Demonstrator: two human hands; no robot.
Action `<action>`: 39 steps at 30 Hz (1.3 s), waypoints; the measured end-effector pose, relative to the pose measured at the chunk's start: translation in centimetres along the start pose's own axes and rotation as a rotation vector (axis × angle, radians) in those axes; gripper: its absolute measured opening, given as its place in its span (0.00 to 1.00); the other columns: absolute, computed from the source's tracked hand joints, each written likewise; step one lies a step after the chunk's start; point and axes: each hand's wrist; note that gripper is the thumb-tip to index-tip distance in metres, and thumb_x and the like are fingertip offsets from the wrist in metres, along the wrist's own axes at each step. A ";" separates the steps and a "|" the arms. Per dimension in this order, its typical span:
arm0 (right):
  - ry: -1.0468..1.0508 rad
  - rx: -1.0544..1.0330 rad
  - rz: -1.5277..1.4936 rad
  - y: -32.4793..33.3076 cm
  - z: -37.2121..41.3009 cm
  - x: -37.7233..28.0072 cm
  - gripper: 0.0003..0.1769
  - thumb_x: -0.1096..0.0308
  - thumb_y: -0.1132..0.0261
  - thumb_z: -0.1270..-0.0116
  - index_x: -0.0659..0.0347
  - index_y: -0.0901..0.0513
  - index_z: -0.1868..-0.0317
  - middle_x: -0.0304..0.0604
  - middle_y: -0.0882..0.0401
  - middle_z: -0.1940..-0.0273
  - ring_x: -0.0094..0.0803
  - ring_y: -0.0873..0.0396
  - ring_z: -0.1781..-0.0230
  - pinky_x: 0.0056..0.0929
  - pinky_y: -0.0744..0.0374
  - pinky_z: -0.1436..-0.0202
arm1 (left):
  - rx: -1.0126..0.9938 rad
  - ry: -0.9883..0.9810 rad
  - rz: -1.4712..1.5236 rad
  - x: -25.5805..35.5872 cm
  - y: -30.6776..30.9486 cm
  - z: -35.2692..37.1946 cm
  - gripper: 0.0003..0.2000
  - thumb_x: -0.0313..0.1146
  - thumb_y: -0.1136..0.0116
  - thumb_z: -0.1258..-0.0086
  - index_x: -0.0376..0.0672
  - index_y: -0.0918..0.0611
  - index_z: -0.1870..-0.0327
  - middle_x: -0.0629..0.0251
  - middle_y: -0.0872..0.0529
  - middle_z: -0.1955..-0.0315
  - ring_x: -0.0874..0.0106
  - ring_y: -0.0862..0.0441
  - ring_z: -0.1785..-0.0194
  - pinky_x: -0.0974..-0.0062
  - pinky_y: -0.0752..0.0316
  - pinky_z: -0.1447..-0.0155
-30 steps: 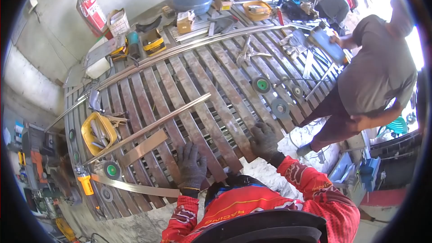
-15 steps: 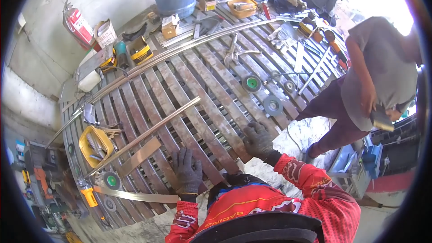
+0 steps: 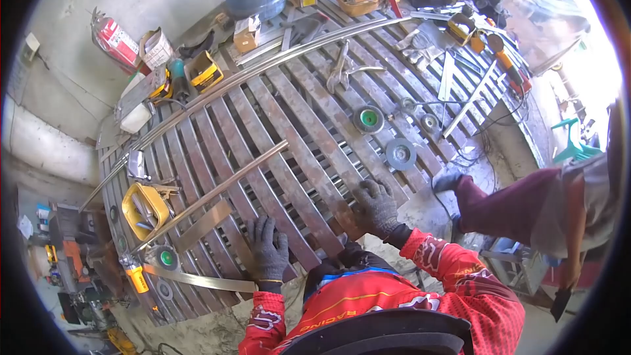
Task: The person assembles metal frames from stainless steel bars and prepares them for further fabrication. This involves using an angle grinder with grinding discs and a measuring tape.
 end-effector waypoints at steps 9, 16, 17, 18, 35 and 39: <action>0.186 -0.051 -0.115 1.7 -6.9 1.6 0.29 0.64 0.33 0.46 0.58 0.22 0.42 0.52 0.27 0.44 0.53 0.28 0.40 0.49 0.30 0.35 | 0.057 -0.019 -0.092 2.5 0.6 -3.9 0.18 0.32 0.36 0.37 0.40 0.18 0.46 0.52 0.20 0.46 0.47 0.27 0.36 0.52 0.32 0.31; 0.212 -0.042 0.050 0.3 -12.5 0.8 0.33 0.60 0.32 0.46 0.58 0.22 0.38 0.53 0.27 0.39 0.52 0.30 0.35 0.50 0.32 0.31 | 0.215 -0.364 0.129 4.8 0.6 -20.7 0.14 0.30 0.36 0.38 0.40 0.18 0.51 0.51 0.20 0.51 0.50 0.25 0.43 0.53 0.30 0.36; 0.212 -0.069 0.057 0.3 -12.9 0.7 0.33 0.59 0.32 0.46 0.58 0.22 0.38 0.54 0.26 0.40 0.52 0.30 0.35 0.50 0.32 0.30 | 0.217 -0.369 0.141 5.0 0.0 -23.7 0.14 0.30 0.36 0.38 0.40 0.18 0.51 0.51 0.20 0.51 0.50 0.25 0.43 0.53 0.30 0.36; 0.215 -0.069 0.060 0.4 -13.1 0.6 0.34 0.58 0.31 0.47 0.58 0.22 0.38 0.54 0.24 0.41 0.52 0.29 0.35 0.50 0.32 0.31 | 0.209 -0.412 0.183 5.1 -0.6 -26.3 0.14 0.30 0.36 0.38 0.40 0.18 0.52 0.51 0.20 0.51 0.50 0.25 0.43 0.53 0.30 0.36; 0.056 -0.184 0.040 -0.1 -15.0 0.3 0.32 0.58 0.28 0.47 0.54 0.22 0.40 0.49 0.19 0.45 0.52 0.29 0.32 0.54 0.32 0.29 | -0.133 0.123 -0.257 5.4 -13.3 -55.6 0.26 0.59 0.44 0.33 0.48 0.16 0.45 0.55 0.16 0.46 0.53 0.17 0.43 0.56 0.21 0.42; 0.050 -0.175 0.041 -0.4 -14.8 0.3 0.32 0.59 0.28 0.48 0.54 0.22 0.40 0.49 0.19 0.44 0.51 0.30 0.31 0.54 0.32 0.28 | -0.029 0.075 -0.333 4.7 -13.7 -55.0 0.20 0.52 0.43 0.33 0.46 0.11 0.56 0.54 0.13 0.53 0.54 0.16 0.47 0.55 0.20 0.44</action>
Point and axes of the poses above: each hand's wrist, its own z-axis away from the middle knuckle, its own y-axis out of the back of the hand, x = y × z
